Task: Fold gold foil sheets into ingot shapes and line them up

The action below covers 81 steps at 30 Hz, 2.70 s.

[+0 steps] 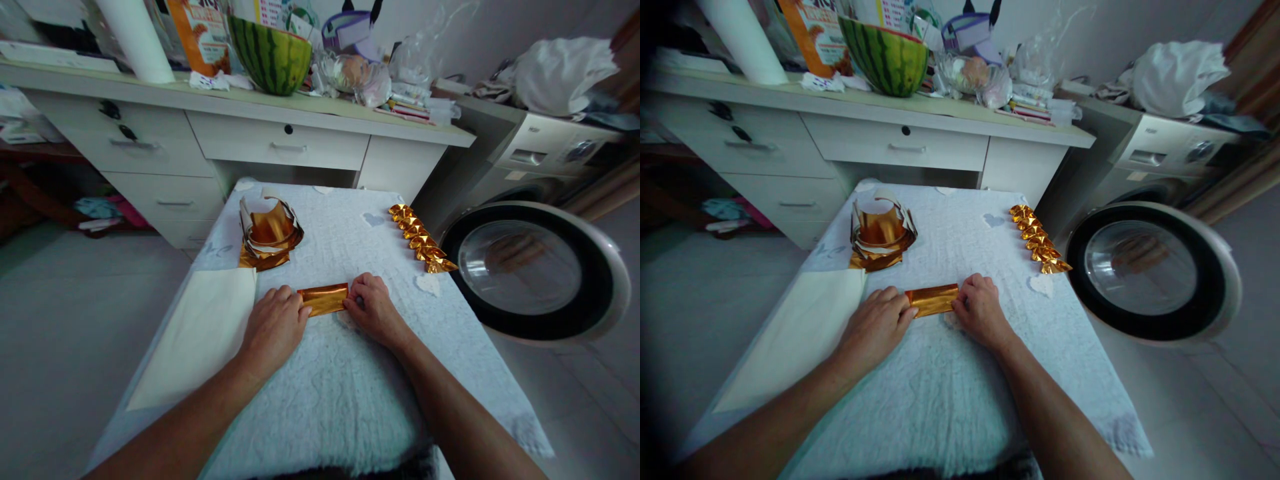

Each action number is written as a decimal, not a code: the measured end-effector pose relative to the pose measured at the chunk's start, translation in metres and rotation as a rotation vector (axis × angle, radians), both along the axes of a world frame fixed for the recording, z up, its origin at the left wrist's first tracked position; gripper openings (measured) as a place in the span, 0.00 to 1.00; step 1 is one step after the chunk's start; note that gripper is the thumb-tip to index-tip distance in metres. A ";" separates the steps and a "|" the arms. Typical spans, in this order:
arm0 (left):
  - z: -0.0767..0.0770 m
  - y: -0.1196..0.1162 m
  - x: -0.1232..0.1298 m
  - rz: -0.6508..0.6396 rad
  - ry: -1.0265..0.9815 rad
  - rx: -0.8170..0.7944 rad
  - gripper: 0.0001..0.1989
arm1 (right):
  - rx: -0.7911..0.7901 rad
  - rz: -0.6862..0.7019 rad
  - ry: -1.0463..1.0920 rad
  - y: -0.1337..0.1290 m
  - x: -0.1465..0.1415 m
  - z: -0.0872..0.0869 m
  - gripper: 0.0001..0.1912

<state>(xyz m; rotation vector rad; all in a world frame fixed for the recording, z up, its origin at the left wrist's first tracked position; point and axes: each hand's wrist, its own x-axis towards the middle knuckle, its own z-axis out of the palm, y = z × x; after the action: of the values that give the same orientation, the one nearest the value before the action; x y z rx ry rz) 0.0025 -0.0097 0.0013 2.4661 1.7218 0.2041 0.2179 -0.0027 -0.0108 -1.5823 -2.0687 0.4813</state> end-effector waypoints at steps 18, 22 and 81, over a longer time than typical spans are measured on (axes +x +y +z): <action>0.001 0.000 0.000 -0.006 -0.014 -0.006 0.11 | -0.028 0.022 -0.050 -0.001 0.000 0.002 0.06; 0.000 0.000 -0.001 -0.015 -0.030 -0.006 0.10 | -0.041 0.013 -0.045 -0.001 -0.001 0.003 0.06; -0.008 -0.043 0.007 -0.247 0.201 0.248 0.11 | -0.027 0.054 -0.135 -0.009 -0.036 0.008 0.04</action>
<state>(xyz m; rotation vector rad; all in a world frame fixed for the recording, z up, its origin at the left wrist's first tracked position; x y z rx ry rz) 0.0093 -0.0530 -0.0069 2.9433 1.5181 0.1571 0.1815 -0.0114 -0.0030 -1.6183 -2.2184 0.4337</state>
